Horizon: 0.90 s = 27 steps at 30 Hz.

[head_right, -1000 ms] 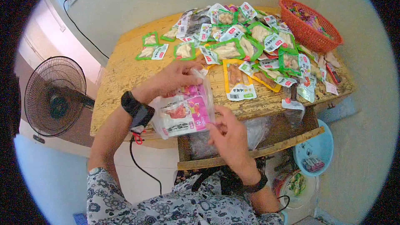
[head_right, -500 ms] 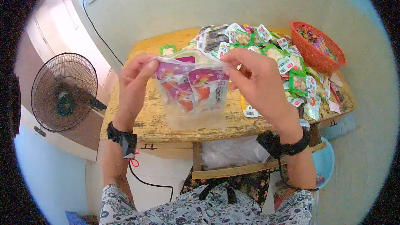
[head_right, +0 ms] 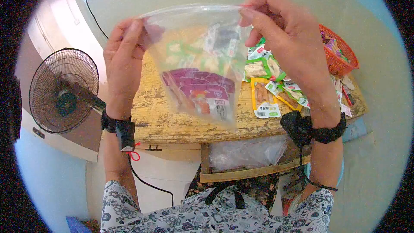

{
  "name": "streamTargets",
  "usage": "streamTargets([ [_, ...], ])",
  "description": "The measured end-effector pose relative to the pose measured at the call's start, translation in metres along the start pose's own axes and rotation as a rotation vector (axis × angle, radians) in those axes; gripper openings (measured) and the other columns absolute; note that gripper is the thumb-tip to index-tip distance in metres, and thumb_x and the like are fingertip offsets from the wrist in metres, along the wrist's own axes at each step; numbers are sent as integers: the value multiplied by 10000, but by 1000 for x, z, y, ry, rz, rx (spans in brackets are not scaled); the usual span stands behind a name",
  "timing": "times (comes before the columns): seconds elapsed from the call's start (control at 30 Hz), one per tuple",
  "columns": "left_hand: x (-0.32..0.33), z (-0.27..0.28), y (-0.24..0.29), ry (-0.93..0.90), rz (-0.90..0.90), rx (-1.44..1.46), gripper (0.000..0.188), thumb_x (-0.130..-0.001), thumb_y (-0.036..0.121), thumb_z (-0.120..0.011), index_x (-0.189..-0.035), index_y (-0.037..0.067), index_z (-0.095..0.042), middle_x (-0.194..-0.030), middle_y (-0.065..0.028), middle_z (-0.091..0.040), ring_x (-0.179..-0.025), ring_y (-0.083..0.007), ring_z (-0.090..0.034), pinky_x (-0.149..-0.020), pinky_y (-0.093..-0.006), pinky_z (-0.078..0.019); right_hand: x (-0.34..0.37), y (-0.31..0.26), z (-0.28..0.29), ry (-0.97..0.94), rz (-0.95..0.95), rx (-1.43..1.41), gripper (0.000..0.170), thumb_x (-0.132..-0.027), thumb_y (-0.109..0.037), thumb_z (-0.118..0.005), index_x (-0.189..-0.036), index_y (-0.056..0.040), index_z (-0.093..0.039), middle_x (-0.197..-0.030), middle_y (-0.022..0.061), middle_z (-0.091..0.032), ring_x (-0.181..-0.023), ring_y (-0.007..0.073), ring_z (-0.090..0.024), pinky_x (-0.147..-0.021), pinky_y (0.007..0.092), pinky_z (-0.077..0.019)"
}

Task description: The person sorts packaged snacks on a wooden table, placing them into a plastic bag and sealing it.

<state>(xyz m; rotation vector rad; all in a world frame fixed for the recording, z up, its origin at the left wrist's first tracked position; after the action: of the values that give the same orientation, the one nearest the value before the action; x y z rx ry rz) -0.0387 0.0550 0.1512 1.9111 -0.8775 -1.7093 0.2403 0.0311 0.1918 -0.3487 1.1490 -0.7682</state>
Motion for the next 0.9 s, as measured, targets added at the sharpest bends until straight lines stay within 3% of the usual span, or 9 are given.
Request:
streamTargets([
  [0.2, 25, 9, -17, -56, 138, -88, 219, -1059, 158, -522, -1174, 1, -624, -1072, -109, -715, -975, -217, -712, -862, -354, -583, 19, 35, -13, 13, -93, -83, 162, -960, -161, -658, -1059, -34, -676, -867, 12, -696, -731, 88, -658, -671, 216, -506],
  [0.3, 32, 9, -18, -22, 101, -51, 220, -1061, 167, -519, -1156, 1, -629, -1045, -116, -720, -960, -225, -719, -823, -355, -597, 27, 43, -13, 58, -97, -70, 310, -918, -195, -717, -1175, -33, -659, -1022, 50, -723, -929, 128, -688, -810, 283, -536],
  [0.4, 31, 12, -14, -2, 86, -20, 227, -1059, 178, -532, -1140, -3, -641, -1040, -115, -718, -957, -209, -719, -791, -339, -606, 40, 39, -18, 49, -17, 29, 531, -860, -249, -786, -1312, -47, -595, -1234, 89, -686, -1152, 175, -636, -955, 351, -501],
  [0.5, 29, 11, -19, -25, 72, 87, 231, -1061, 182, -526, -1149, -1, -637, -1068, -115, -710, -960, -220, -721, -782, -344, -612, 64, 66, -40, -87, -174, -120, 715, -807, -295, -836, -1398, -44, -522, -1355, 110, -626, -1259, 221, -576, -1040, 397, -449],
  [0.6, 32, 10, -25, -49, 107, 213, 234, -1063, 193, -526, -1156, 7, -633, -1084, -110, -707, -961, -229, -723, -792, -356, -614, 82, 95, -69, -149, -243, -141, 774, -796, -305, -848, -1424, -24, -493, -1352, 122, -623, -1229, 258, -591, -1050, 401, -445],
  [0.7, 35, 13, -28, -8, 140, 238, 247, -1062, 214, -532, -1187, 23, -624, -1113, -108, -700, -1009, -232, -710, -849, -378, -600, 86, 101, -83, -289, -252, -64, 724, -850, -207, -793, -1466, -35, -454, -1332, 103, -627, -1181, 172, -600, -1020, 343, -458],
  [0.8, 47, 18, -38, 151, 229, 152, 347, -1056, 259, -538, -1311, 24, -564, -1238, -126, -648, -1150, -238, -644, -949, -404, -553, 89, 106, -95, -203, -333, -198, 560, -874, -276, -779, -1321, 4, -590, -1139, 110, -704, -1033, 209, -650, -921, 341, -504],
  [0.9, 77, 24, -52, 270, 419, 13, 549, -1046, 320, -550, -1477, 12, -407, -1390, -152, -557, -1304, -256, -543, -1040, -439, -491, 90, 96, -97, -124, -395, -218, 359, -918, -223, -726, -1187, 5, -660, -975, 71, -726, -870, 168, -648, -796, 315, -511],
])
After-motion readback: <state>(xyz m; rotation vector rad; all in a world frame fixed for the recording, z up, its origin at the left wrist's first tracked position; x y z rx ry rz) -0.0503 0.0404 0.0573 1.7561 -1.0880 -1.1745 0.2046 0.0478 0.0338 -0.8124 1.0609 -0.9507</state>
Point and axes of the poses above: each hand's wrist, its own x-axis away from the middle knuckle, its own z-axis out of the back of the hand, y = z × x, the point moved 1 cm from there along -x, towards the middle knuckle
